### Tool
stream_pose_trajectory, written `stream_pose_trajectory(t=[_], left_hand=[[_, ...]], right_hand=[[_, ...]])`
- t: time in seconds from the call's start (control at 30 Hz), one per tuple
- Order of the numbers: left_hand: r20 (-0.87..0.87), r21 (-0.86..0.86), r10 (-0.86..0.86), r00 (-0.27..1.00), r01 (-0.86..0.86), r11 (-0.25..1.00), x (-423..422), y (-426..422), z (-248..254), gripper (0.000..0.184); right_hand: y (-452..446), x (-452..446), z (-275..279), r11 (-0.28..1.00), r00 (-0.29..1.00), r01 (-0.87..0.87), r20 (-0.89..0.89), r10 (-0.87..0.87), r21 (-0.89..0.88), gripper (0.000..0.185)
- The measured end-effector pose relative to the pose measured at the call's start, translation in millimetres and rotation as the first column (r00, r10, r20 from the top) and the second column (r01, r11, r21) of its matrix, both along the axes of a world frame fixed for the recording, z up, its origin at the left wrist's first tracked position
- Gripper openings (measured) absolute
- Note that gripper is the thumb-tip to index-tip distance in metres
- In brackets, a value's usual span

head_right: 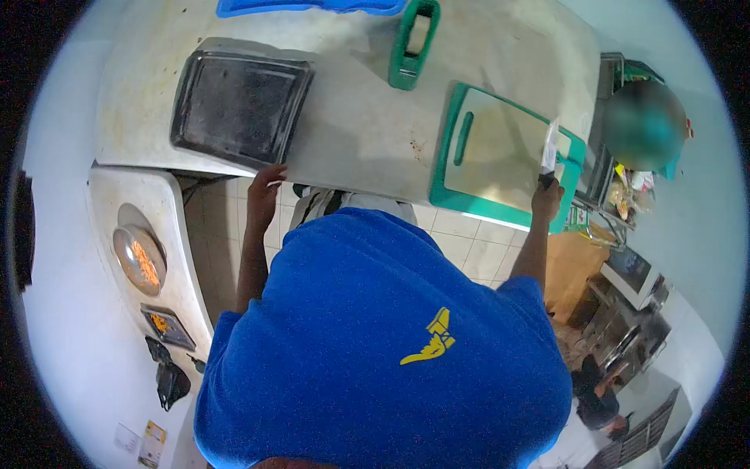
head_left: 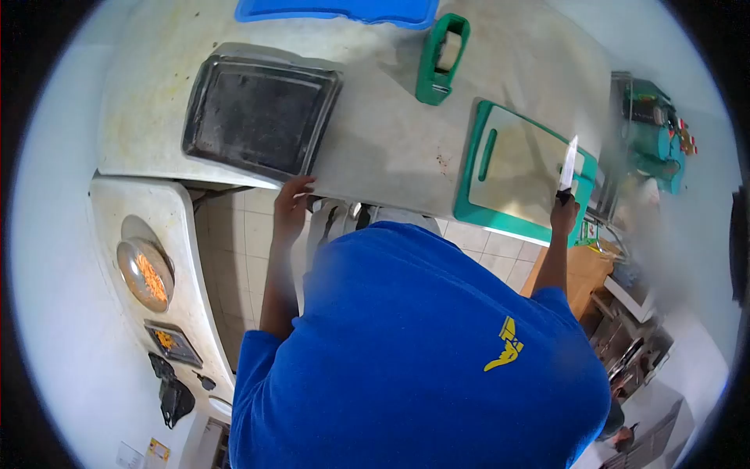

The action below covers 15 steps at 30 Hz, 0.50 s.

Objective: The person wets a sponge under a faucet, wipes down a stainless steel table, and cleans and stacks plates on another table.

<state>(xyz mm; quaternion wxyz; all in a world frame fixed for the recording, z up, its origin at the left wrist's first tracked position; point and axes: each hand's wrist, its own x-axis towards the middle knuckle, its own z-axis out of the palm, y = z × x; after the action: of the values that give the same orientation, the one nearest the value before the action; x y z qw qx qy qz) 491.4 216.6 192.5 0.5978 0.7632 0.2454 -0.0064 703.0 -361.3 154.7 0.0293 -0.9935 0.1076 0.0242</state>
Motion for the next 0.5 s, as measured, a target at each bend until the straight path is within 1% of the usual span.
stream_pose_trajectory(t=[0.03,0.07,0.1,0.13,0.17,0.23,0.27,0.37,0.4,0.43,0.47,0.5], left_hand=[[0.01,0.024,0.028,1.0,-0.028,0.999,-5,1,-5,0.045],[0.014,-0.027,0.079,0.997,-0.079,0.997,-12,3,-10,0.044],[0.005,-0.079,0.134,0.991,-0.133,0.988,-22,0,-13,0.043],[0.004,-0.011,0.133,0.991,-0.133,0.991,-23,-5,-4,0.041],[-0.009,-0.049,0.138,0.99,-0.139,0.989,-29,-8,-5,0.04],[-0.039,-0.107,0.168,0.985,-0.171,0.979,-42,-9,-9,0.038],[-0.081,-0.043,0.154,0.985,-0.158,0.987,-47,-9,-10,0.036],[-0.082,-0.005,0.107,0.991,-0.108,0.994,-60,-6,-16,0.035],[-0.06,0.01,0.105,0.993,-0.105,0.994,-62,-4,-16,0.036],[-0.081,0.016,0.113,0.99,-0.112,0.994,-65,-3,-17,0.036],[-0.101,0.024,0.129,0.987,-0.127,0.992,-68,-1,-18,0.036],[-0.126,0.033,0.147,0.981,-0.144,0.989,-73,2,-20,0.037]], right_hand=[[-2,3,-6,0.999,0.999,0.05,-0.006,-0.05,-0.019,0.035],[-8,7,-9,0.994,0.995,0.103,-0.009,-0.103,-0.044,0.034],[9,7,6,0.975,0.984,0.142,-0.085,-0.158,-0.172,0.034],[9,9,9,0.974,0.985,0.117,-0.101,-0.139,-0.196,0.034],[7,9,9,0.974,0.986,0.087,-0.12,-0.114,-0.211,0.035],[-5,6,8,0.989,0.994,-0.065,-0.09,0.053,-0.135,0.033],[-10,8,7,0.985,0.988,-0.148,-0.068,0.142,-0.093,0.032],[-13,8,19,0.928,0.931,-0.365,0.021,0.365,0.074,0.032],[-32,18,6,0.882,0.89,-0.449,0.153,0.429,0.14,0.029],[-36,27,5,0.915,0.894,-0.399,0.248,0.372,0.066,0.026],[-42,41,2,0.953,0.931,-0.285,0.206,0.302,-0.106,0.031],[-57,61,-3,0.909,0.911,-0.356,0.135,0.389,-0.215,0.041]])
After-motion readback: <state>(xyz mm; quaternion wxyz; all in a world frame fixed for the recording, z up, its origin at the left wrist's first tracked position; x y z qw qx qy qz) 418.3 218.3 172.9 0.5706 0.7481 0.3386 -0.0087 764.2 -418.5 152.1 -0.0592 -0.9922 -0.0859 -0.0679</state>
